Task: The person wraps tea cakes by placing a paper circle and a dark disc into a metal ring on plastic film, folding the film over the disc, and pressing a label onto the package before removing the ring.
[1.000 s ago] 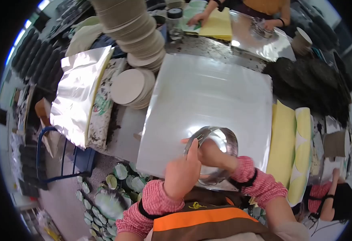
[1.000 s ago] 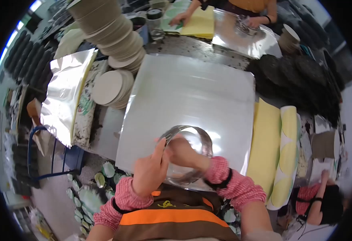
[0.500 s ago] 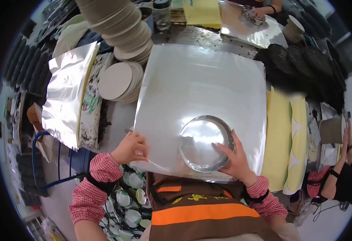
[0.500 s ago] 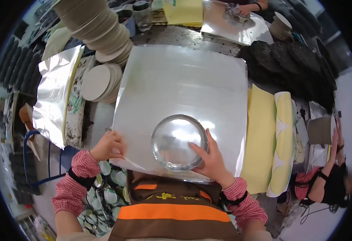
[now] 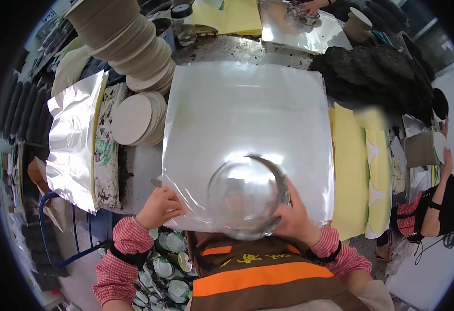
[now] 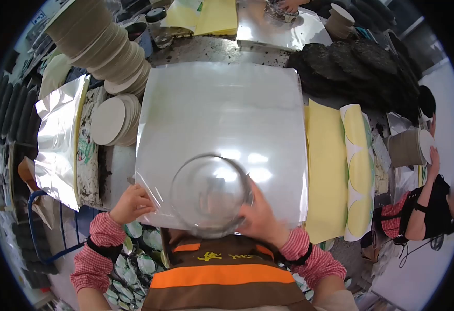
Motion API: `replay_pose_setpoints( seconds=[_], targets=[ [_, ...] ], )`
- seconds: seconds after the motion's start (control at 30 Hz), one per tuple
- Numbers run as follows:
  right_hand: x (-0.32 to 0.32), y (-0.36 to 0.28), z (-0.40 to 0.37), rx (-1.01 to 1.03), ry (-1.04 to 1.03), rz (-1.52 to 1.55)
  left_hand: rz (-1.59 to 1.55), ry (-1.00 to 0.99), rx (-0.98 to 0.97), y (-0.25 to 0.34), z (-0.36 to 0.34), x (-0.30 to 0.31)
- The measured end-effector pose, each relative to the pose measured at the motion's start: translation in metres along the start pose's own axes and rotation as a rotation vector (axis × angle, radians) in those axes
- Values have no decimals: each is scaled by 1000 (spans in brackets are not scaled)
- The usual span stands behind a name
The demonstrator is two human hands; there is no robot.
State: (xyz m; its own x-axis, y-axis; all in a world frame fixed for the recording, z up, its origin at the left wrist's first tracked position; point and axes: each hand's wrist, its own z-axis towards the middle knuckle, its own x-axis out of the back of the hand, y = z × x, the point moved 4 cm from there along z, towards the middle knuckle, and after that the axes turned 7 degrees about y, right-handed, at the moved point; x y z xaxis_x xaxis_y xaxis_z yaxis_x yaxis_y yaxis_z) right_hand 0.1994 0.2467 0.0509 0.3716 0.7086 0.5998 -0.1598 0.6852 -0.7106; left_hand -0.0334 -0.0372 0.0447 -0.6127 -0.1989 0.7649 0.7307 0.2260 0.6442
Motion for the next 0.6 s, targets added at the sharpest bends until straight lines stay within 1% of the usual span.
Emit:
replay_pose_setpoints(
  seconds=[0.03,0.1,0.17,0.2,0.23,0.3,0.33,0.37,0.4,0.43,0.47,0.5,0.53,0.57,0.6],
  targets=[
    [-4,-16,3,131,-32,-35,55,26,1,3,4,2],
    [-40,-25,4,-298,-280,444,124,38,-15,14,15,9],
    [-67,-55,22,-258,-437,416,-291,457,293,20,33,37],
    [-69,-57,29,255,-429,69,-397,544,329,32,32,46],
    [-65,-44,35,251,-407,51,-394,535,302,38,28,47],
    [-33,6,52,-147,-91,75,118,284,9,56,26,35],
    [-37,50,45,-613,-152,273,118,292,-6,47,26,26],
    [-47,80,38,-614,-145,267,138,196,43,29,25,8],
    [-51,97,35,-263,4,39,159,97,93,16,25,-2],
    [-50,98,33,90,152,-191,160,95,81,15,32,6],
    [-23,40,55,-257,79,-265,180,116,95,16,42,23],
    [-22,38,40,-184,106,-202,198,139,106,15,54,43],
    [-21,33,9,-109,128,-143,254,327,64,13,62,73],
    [-28,28,-26,-161,-1,-144,304,521,18,4,68,101],
    [-24,11,-51,43,-142,-315,580,635,120,-15,75,113]
  ],
)
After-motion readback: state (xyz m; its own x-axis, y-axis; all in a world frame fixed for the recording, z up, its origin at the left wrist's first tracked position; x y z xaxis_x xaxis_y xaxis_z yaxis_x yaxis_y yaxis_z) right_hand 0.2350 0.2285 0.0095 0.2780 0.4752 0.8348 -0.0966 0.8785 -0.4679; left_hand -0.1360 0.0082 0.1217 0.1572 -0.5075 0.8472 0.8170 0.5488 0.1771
